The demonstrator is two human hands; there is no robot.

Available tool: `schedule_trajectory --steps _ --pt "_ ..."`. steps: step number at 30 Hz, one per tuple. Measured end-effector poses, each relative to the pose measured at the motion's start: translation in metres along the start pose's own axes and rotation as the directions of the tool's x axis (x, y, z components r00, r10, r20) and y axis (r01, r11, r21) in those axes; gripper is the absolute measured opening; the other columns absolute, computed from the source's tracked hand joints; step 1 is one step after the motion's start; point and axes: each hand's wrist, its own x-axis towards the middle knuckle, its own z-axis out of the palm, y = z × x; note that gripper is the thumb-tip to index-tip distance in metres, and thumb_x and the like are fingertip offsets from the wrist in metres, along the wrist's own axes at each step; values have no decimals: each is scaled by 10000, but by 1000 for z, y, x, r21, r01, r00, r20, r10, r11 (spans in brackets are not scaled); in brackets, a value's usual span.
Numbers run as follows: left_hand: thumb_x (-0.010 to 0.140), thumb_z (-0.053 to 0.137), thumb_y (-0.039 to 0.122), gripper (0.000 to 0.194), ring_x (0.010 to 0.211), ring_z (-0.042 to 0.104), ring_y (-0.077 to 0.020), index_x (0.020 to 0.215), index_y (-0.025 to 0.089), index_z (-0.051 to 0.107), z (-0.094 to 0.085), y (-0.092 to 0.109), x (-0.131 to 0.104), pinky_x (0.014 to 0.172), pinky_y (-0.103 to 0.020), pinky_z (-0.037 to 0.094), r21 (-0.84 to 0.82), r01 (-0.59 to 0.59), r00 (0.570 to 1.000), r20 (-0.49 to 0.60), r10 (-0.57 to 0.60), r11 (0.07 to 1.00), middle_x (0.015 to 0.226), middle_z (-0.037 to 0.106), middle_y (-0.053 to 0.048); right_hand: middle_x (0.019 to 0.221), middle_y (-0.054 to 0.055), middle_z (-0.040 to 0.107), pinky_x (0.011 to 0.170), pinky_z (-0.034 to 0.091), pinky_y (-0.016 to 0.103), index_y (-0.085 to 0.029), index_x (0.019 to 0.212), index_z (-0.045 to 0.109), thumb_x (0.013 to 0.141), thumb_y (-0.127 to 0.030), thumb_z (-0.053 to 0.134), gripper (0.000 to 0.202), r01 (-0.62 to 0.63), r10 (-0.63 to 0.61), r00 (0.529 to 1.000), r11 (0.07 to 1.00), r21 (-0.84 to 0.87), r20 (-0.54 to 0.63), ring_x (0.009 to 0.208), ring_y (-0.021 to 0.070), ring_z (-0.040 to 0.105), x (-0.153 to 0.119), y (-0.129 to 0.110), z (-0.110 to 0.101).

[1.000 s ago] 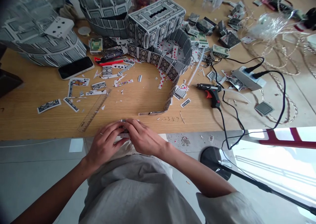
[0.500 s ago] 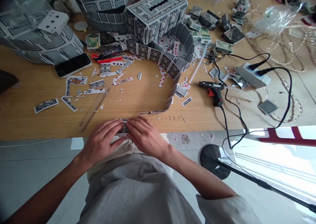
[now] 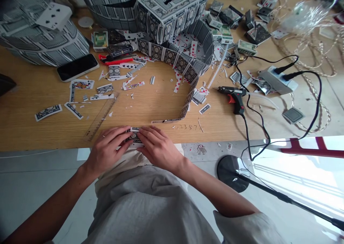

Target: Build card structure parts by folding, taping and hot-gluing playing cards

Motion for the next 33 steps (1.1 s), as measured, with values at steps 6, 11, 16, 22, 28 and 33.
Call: schedule_trajectory --steps 6,11,16,22,28,33 --pt "990 762 142 287 1215 752 -282 1264 223 728 2 0 1 1076 -460 596 6 -29 999 -16 30 1000 1291 789 -106 1478 220 710 1232 541 578 -136 1318 710 1105 -296 645 274 11 -10 999 1000 -21 35 1436 355 653 -2 -2 -1" --pt "1010 684 71 322 1249 753 -259 1312 182 712 2 2 3 1114 -424 598 -37 -108 993 36 110 993 1299 800 -104 1505 211 695 1243 525 591 -177 1230 726 1099 -280 648 184 -11 11 999 1000 4 41 1466 349 630 -4 -2 -1" --pt "1021 666 74 294 1257 756 -260 1295 172 713 1 4 4 1116 -424 600 -11 -113 992 55 114 993 1306 802 -102 1463 194 729 1254 512 591 -171 1324 705 1098 -285 654 258 -3 0 999 997 77 43 1434 327 660 -2 8 -5" --pt "1018 698 91 271 1184 774 -246 1269 190 713 3 5 1 1086 -411 599 -8 -58 998 25 58 998 1302 798 -97 1375 146 782 1179 586 547 -179 1311 710 1106 -253 651 225 55 -60 998 988 142 34 1315 288 730 5 23 -11" --pt "1019 722 116 312 1152 777 -233 1318 199 693 6 6 1 1070 -398 597 -16 -23 1000 -7 23 1000 1246 815 -77 1384 132 780 1166 596 572 -192 1321 741 1109 -244 638 242 35 -40 999 991 132 37 1323 304 713 4 21 -10" --pt "1028 687 107 264 1128 781 -245 1269 203 733 3 7 6 1027 -414 611 43 -61 998 25 60 997 1225 820 -73 1405 142 767 1111 636 541 -175 1327 753 1106 -177 606 265 23 -27 999 992 123 32 1338 329 683 2 16 -8"
